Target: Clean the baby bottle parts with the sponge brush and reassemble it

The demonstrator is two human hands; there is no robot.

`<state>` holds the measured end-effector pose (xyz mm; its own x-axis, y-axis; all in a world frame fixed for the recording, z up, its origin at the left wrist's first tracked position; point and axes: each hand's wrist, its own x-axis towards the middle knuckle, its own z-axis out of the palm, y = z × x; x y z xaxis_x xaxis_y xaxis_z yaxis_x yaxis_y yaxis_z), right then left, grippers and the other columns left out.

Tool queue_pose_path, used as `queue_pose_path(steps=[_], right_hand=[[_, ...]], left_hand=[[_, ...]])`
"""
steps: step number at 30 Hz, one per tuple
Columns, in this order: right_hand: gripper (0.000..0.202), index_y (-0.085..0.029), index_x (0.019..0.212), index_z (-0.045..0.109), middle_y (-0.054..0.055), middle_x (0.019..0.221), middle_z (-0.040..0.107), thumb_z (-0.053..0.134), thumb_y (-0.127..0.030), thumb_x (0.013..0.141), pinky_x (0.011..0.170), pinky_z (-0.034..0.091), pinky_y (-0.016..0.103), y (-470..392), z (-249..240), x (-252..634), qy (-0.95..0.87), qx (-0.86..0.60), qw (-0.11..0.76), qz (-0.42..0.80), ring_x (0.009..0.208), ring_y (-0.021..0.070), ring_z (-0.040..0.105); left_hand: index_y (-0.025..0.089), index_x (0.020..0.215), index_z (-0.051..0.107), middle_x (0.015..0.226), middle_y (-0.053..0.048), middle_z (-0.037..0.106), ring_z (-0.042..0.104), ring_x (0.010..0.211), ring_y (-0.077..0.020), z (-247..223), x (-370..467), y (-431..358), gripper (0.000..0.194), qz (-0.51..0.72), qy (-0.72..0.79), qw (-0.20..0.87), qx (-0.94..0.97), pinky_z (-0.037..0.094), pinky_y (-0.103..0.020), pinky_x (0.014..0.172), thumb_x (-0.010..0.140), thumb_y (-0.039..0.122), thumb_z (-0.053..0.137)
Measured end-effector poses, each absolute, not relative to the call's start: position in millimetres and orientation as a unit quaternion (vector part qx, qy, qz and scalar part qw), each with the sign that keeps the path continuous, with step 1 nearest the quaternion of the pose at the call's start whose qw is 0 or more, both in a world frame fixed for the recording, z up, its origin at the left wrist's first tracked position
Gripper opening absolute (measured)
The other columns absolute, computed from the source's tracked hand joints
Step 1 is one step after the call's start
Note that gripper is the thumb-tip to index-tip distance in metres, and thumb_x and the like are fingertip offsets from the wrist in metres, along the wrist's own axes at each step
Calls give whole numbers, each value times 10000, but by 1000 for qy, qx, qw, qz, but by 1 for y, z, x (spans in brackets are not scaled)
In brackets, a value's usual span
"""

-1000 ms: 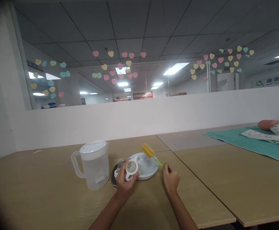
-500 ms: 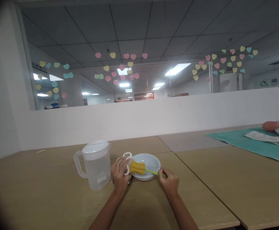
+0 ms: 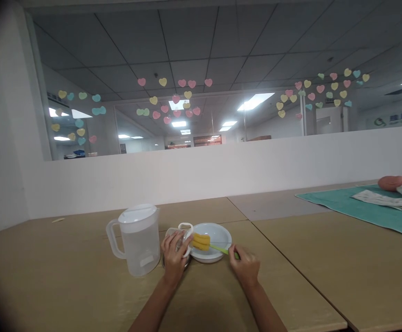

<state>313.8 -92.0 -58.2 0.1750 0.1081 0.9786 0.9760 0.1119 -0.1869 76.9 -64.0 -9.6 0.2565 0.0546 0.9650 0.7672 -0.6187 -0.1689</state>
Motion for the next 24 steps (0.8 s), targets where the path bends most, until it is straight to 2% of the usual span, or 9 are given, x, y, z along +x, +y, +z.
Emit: queue_pose_path(steps=[8, 15, 18, 24], right_hand=[[359, -179, 507, 518, -23, 451, 493, 484, -194, 864, 530, 315, 215, -98, -53, 310, -561, -461, 529, -440, 442, 71, 450], [346, -181, 531, 508, -32, 470, 485, 461, -172, 874, 531, 315, 214, -99, -50, 301, -606, -433, 511, -430, 458, 68, 459], [329, -170, 548, 537, -22, 484, 512, 475, -168, 871, 542, 322, 206, -98, -50, 300, -589, -437, 532, -422, 471, 70, 476], [336, -161, 537, 589, -4, 481, 557, 505, -236, 853, 535, 294, 205, -91, -59, 309, -499, -532, 548, -410, 464, 75, 483]], left_hand=[[358, 1142, 607, 1097, -1, 658, 540, 1080, -173, -5, 90, -75, 436, -515, -215, 343, -756, 329, -385, 1030, 862, 67, 441], [369, 1155, 587, 1118, -5, 653, 549, 1096, -176, -6, 92, -77, 371, -487, -189, 348, -779, 356, -394, 1024, 865, 151, 512], [365, 1183, 569, 1146, -8, 648, 549, 1109, -184, -5, 93, -76, 402, -478, -178, 363, -779, 343, -401, 1032, 861, 130, 514], [360, 1194, 567, 1182, -8, 634, 550, 1122, -201, -6, 84, -63, 485, -484, -261, 376, -746, 288, -423, 1072, 828, 48, 506]])
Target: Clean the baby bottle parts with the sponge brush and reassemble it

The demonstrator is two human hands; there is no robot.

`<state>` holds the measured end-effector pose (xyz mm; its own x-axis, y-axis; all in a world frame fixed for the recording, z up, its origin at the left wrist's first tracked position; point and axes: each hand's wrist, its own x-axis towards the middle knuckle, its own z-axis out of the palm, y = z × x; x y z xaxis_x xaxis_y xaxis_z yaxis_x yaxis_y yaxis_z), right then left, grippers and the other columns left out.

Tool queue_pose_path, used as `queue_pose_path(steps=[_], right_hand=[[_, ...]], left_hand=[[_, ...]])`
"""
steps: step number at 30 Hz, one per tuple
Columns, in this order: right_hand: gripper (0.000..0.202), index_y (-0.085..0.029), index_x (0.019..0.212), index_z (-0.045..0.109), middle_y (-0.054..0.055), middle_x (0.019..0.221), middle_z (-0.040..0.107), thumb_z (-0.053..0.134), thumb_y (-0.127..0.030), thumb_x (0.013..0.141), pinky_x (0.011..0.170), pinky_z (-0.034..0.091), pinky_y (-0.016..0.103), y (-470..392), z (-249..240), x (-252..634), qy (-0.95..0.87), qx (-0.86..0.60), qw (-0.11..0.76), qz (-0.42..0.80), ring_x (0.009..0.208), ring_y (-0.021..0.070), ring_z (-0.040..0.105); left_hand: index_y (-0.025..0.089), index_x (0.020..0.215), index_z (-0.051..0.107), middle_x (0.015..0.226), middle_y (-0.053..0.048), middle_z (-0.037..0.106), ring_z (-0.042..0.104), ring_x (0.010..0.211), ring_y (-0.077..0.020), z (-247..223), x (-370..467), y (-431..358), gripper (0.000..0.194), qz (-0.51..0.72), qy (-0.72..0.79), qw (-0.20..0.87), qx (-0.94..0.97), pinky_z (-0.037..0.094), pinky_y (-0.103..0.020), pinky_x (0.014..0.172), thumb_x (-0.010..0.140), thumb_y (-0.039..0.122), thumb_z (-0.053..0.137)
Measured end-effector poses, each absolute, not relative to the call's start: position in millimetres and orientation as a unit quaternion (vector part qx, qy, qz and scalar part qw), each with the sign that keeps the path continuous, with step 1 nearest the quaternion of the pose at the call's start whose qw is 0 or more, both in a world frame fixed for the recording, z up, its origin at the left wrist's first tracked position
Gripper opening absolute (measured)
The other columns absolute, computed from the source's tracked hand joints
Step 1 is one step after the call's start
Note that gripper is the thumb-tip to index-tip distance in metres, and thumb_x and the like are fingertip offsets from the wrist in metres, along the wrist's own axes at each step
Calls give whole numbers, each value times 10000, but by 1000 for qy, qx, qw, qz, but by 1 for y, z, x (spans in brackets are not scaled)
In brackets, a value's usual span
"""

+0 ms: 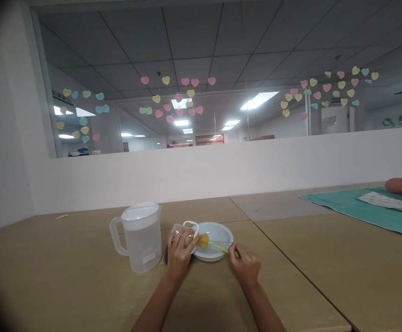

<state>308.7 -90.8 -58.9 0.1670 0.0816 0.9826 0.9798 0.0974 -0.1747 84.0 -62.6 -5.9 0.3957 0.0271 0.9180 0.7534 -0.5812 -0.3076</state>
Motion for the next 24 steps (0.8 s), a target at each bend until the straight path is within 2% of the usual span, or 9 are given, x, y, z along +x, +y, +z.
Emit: queue_pose_path(steps=[5, 9, 11, 13, 17, 20, 24], right_hand=[[415, -176, 512, 612, 26, 486, 583, 446, -334, 858, 510, 263, 226, -86, -62, 314, -436, -631, 536, -352, 465, 106, 491], [460, -186, 680, 693, 64, 510, 604, 361, -434, 880, 454, 213, 242, -90, -56, 323, -318, -742, 544, -229, 397, 133, 434], [495, -182, 794, 701, 81, 546, 622, 306, -464, 896, 435, 215, 244, -92, -53, 326, -304, -772, 537, -157, 378, 143, 428], [502, -172, 888, 679, 99, 617, 651, 277, -472, 904, 433, 245, 246, -92, -50, 327, -322, -787, 520, -85, 412, 164, 482], [377, -160, 991, 615, 118, 842, 690, 330, -390, 901, 518, 343, 260, -90, -49, 320, -397, -805, 439, 31, 648, 211, 625], [324, -153, 1053, 580, 116, 941, 684, 343, -309, 897, 631, 385, 275, -86, -52, 314, -469, -800, 369, 59, 825, 228, 643], [321, -161, 1107, 547, 111, 995, 672, 344, -253, 876, 697, 386, 285, -85, -55, 312, -523, -775, 351, 51, 910, 232, 627]], left_hand=[[363, 1189, 570, 1190, -10, 628, 541, 1140, -207, -9, 74, -54, 550, -477, -302, 383, -731, 281, -444, 1077, 792, -6, 477], [327, 1194, 572, 1200, -40, 608, 519, 1160, -239, -7, 66, -50, 572, -497, -356, 342, -714, 307, -469, 1057, 758, -28, 470], [275, 1224, 546, 1211, -68, 589, 517, 1152, -243, -6, 65, -49, 502, -529, -371, 287, -707, 368, -440, 1021, 782, 40, 509], [204, 1252, 503, 1192, -105, 586, 541, 1108, -239, -7, 66, -49, 448, -575, -378, 225, -689, 440, -394, 952, 809, 173, 564], [141, 1255, 449, 1120, -136, 607, 582, 1019, -245, -14, 74, -58, 540, -619, -359, 158, -681, 493, -376, 861, 793, 375, 604], [125, 1271, 421, 1139, -159, 602, 590, 1025, -259, -22, 84, -69, 616, -604, -275, 155, -732, 501, -380, 859, 775, 446, 595], [114, 1285, 399, 1088, -164, 631, 621, 967, -255, -29, 98, -82, 679, -568, -171, 136, -793, 527, -360, 813, 764, 514, 567]])
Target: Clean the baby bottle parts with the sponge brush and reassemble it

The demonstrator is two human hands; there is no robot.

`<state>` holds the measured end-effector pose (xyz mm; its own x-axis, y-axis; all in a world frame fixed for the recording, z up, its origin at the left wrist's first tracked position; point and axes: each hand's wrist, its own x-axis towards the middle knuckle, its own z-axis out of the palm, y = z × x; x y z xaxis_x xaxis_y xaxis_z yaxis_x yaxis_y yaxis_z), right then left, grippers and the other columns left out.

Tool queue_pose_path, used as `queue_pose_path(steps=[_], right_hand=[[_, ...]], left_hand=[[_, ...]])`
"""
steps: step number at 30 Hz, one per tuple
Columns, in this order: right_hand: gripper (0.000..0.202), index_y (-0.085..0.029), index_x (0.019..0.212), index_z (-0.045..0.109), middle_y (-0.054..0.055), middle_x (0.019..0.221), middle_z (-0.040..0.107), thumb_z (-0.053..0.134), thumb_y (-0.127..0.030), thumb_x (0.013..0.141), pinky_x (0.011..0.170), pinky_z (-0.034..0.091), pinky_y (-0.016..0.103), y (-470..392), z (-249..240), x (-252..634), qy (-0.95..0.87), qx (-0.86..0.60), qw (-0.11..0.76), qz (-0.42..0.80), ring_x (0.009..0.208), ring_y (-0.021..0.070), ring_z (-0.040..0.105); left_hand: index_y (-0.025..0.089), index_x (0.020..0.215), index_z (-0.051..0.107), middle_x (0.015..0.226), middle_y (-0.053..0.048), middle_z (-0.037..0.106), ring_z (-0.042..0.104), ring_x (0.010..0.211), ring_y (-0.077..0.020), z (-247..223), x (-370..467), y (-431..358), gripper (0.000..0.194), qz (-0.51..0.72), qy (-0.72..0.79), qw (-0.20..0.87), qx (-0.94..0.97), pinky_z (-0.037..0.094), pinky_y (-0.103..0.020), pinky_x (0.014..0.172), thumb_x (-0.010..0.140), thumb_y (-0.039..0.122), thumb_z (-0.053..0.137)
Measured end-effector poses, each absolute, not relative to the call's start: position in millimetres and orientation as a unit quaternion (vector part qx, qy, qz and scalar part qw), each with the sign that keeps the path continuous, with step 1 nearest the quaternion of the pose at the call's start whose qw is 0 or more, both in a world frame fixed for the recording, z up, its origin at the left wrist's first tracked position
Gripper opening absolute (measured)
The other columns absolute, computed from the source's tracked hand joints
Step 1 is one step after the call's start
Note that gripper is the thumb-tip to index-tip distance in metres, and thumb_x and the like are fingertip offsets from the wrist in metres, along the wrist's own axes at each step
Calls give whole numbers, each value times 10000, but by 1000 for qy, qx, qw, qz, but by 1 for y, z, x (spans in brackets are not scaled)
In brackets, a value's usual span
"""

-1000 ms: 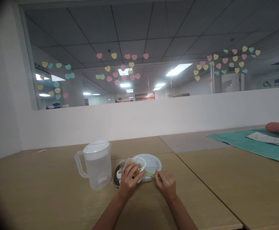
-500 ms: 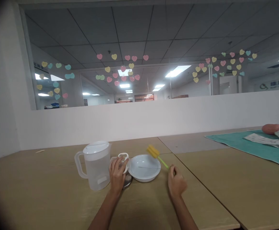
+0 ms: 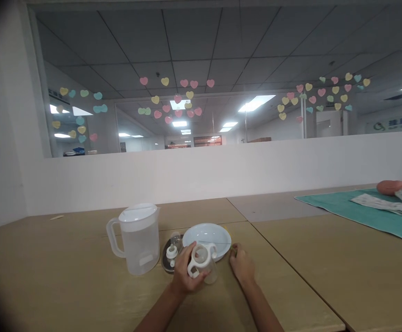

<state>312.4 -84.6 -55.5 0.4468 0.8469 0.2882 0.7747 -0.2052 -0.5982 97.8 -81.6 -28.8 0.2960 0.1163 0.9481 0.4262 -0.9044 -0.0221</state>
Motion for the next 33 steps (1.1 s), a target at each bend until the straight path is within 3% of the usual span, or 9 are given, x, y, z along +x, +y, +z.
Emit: queue_pose_path(steps=[7, 13, 18, 22, 27, 33], right_hand=[[223, -166, 957, 535, 68, 859, 661, 402, -215, 786, 623, 334, 260, -86, -55, 310, -562, -749, 347, 56, 798, 208, 616], [156, -176, 866, 529, 43, 746, 629, 421, -243, 775, 563, 272, 250, -82, -58, 309, -567, -755, 328, 35, 693, 184, 583], [124, -181, 807, 539, 42, 732, 632, 437, -245, 777, 553, 252, 247, -83, -58, 309, -582, -747, 319, 33, 680, 178, 579], [143, -185, 804, 549, 51, 758, 649, 417, -240, 792, 551, 258, 252, -85, -55, 308, -576, -754, 313, 44, 711, 193, 598], [318, -175, 942, 555, 91, 839, 670, 252, -267, 907, 584, 314, 266, -87, -51, 310, -512, -790, 338, 24, 769, 210, 625], [421, -200, 1013, 526, 79, 908, 676, 190, -440, 930, 623, 368, 263, -88, -53, 311, -510, -733, 450, 26, 803, 202, 634]], left_hand=[[141, 1276, 404, 1047, -141, 653, 640, 863, -233, -36, 108, -85, 682, -480, -161, 98, -857, 539, -361, 765, 733, 504, 602], [161, 1272, 429, 1096, -133, 634, 616, 915, -238, -33, 106, -84, 666, -419, -209, 69, -881, 516, -373, 813, 718, 485, 610], [171, 1190, 516, 1002, -117, 654, 585, 866, -263, -20, 105, -90, 633, -412, -221, 97, -879, 472, -419, 786, 683, 533, 625], [178, 1188, 521, 1005, -110, 640, 569, 874, -257, -16, 98, -86, 617, -451, -208, 52, -866, 442, -406, 784, 746, 607, 492], [180, 1025, 589, 988, -86, 639, 554, 919, -213, -17, 82, -63, 365, -570, -383, 4, -727, 413, -355, 834, 908, 398, 320], [187, 895, 662, 981, -79, 671, 535, 973, -247, -19, 66, -41, 326, -371, -581, 72, -721, 380, -384, 847, 889, 265, 345]])
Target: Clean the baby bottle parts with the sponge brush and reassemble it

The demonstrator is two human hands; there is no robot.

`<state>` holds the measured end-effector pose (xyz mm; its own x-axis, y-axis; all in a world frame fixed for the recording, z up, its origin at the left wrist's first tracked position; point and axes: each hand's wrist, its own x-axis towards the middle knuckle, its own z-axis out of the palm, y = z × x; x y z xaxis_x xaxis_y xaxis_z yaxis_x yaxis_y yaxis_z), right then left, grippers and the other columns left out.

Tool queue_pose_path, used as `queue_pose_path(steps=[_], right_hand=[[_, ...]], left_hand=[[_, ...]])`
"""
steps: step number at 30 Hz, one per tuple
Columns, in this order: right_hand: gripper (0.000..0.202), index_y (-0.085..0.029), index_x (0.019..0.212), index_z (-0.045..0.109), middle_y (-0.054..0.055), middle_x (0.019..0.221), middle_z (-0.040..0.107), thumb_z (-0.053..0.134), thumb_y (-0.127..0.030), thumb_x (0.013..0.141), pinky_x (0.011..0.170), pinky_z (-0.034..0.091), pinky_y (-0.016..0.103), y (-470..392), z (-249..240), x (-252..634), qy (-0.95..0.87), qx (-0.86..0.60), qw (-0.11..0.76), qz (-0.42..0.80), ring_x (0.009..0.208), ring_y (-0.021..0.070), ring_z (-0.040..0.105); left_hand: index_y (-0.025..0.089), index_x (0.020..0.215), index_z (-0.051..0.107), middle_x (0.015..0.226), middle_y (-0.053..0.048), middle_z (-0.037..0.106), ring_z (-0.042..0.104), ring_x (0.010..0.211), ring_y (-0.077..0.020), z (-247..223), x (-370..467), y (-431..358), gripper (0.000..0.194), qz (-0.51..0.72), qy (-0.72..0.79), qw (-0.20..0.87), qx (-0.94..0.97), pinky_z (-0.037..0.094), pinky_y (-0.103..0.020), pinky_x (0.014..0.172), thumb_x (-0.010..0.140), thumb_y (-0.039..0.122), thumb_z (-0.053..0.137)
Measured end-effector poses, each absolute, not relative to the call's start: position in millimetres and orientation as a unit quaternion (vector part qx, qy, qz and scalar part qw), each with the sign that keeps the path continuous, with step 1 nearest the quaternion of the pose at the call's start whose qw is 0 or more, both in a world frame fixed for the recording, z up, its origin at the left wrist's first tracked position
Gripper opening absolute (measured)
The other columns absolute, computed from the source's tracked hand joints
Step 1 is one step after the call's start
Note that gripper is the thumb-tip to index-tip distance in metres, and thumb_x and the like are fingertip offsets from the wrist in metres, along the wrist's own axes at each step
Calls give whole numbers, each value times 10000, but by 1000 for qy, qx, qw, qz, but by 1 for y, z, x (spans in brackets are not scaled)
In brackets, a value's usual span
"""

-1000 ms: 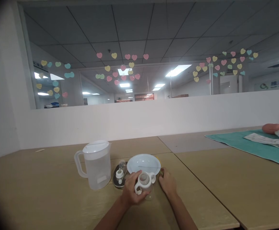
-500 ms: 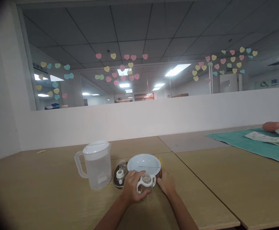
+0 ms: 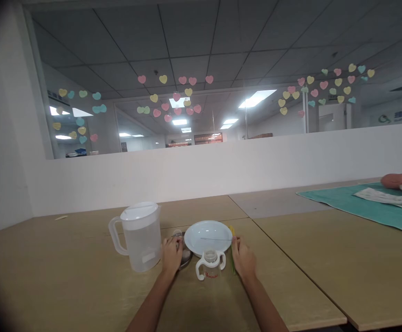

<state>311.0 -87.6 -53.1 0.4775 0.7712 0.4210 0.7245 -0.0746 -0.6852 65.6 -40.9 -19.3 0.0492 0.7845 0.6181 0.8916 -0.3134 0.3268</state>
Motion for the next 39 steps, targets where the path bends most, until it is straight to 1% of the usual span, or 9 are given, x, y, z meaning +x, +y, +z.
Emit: queue_pose_path(steps=[4, 8, 12, 16, 20, 25, 31, 35, 39], right_hand=[[451, -207, 990, 530, 45, 771, 661, 221, -524, 900, 589, 371, 257, -87, -54, 309, -547, -695, 467, 21, 706, 199, 624], [432, -212, 942, 550, 34, 711, 641, 241, -509, 892, 552, 352, 249, -86, -56, 308, -558, -682, 472, 0, 631, 183, 603], [420, -208, 924, 564, 52, 756, 652, 240, -473, 894, 570, 355, 260, -86, -55, 309, -557, -682, 474, 0, 656, 192, 605], [442, -200, 929, 571, 66, 770, 651, 251, -501, 885, 612, 376, 271, -88, -53, 309, -544, -671, 504, 4, 706, 209, 609], [463, -198, 909, 573, 68, 761, 645, 252, -531, 879, 622, 375, 273, -90, -51, 309, -535, -663, 524, 7, 704, 207, 602], [465, -202, 896, 575, 63, 762, 649, 259, -543, 882, 617, 371, 267, -88, -53, 310, -546, -655, 523, 6, 697, 200, 600], [467, -204, 857, 580, 62, 752, 653, 263, -546, 890, 591, 363, 255, -87, -54, 308, -555, -648, 521, -14, 675, 189, 595], [474, -206, 851, 583, 59, 744, 649, 256, -547, 894, 580, 357, 249, -87, -52, 308, -558, -649, 517, -19, 659, 183, 591], [463, -202, 846, 586, 57, 732, 643, 264, -531, 896, 569, 344, 248, -85, -54, 309, -556, -655, 512, -21, 631, 177, 577]], left_hand=[[196, 839, 696, 1059, -70, 664, 468, 1139, -268, -25, 65, -39, 300, -314, -575, 76, -752, 317, -424, 960, 860, 255, 402], [224, 914, 700, 1097, -63, 663, 406, 1228, -296, -25, 64, -40, 340, -280, -546, 54, -788, 246, -503, 1017, 886, 316, 374], [228, 931, 702, 1076, -90, 670, 447, 1202, -301, -24, 64, -40, 320, -289, -530, 49, -795, 236, -536, 1025, 871, 326, 404], [198, 773, 719, 931, -111, 702, 528, 1100, -293, -23, 66, -40, 253, -328, -543, 88, -768, 245, -526, 1033, 816, 265, 479], [185, 694, 718, 801, -106, 701, 567, 987, -293, -18, 65, -39, 228, -352, -561, 111, -741, 336, -502, 963, 770, 193, 503], [186, 906, 711, 971, -90, 687, 594, 929, -243, -14, 59, -36, 297, -384, -557, 115, -728, 460, -402, 846, 805, 141, 435], [195, 1069, 650, 1131, -94, 617, 591, 1040, -219, -12, 64, -35, 328, -547, -463, 74, -694, 484, -370, 909, 860, 184, 397], [194, 1171, 596, 1223, -105, 564, 526, 1159, -231, -12, 73, -40, 347, -572, -415, 30, -707, 453, -391, 973, 874, 245, 423], [202, 1207, 569, 1236, -99, 562, 532, 1155, -217, -17, 81, -44, 354, -550, -377, -9, -745, 440, -390, 993, 885, 267, 436]])
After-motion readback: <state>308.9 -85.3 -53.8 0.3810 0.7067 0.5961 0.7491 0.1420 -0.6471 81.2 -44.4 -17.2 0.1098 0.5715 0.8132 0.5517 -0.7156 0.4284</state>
